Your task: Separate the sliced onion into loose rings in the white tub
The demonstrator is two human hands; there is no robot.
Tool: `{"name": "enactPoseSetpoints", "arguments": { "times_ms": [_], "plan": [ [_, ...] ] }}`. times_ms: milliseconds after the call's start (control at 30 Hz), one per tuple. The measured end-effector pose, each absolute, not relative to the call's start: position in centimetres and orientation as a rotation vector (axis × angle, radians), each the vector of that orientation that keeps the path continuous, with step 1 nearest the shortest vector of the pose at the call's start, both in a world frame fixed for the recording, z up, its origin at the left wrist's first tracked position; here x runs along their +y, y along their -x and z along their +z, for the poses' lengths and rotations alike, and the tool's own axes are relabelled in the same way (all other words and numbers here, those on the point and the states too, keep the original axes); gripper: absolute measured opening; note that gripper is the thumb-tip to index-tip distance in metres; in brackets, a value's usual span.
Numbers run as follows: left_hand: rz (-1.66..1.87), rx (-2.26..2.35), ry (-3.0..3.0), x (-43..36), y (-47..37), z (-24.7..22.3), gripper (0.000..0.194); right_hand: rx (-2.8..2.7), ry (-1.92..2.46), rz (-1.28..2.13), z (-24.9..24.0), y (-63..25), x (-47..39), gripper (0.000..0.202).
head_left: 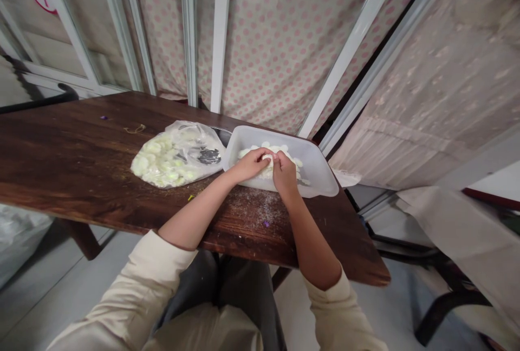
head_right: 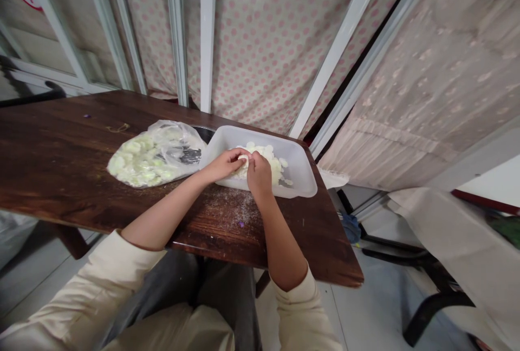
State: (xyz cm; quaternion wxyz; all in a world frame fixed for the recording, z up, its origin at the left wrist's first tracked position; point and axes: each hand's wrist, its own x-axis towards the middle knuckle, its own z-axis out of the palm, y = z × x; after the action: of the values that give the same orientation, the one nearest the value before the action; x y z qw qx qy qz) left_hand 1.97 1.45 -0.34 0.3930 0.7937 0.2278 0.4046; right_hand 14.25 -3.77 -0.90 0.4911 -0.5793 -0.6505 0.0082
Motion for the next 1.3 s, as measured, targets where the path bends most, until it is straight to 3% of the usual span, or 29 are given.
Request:
{"name": "enactPoseSetpoints", "arguments": {
  "times_ms": [400,867,1300],
  "plan": [
    [1.006,0.61,-2.088,1.4,-1.9,-0.2,0.013,-1.605,1.282,-0.012,-0.9,-14.3,-3.7,0.026],
    [0.956,0.782,-1.961,1.3,-1.6,-0.4,0.026,-1.468,1.454,-0.045,-1.1,-14.5,-3.6,0.027],
    [1.051,0.571,-1.796,1.8,-1.8,-0.6,0.028,-1.262,1.355,0.03,-1.3,-15.3,-2.7,0.019]
  ]
}}
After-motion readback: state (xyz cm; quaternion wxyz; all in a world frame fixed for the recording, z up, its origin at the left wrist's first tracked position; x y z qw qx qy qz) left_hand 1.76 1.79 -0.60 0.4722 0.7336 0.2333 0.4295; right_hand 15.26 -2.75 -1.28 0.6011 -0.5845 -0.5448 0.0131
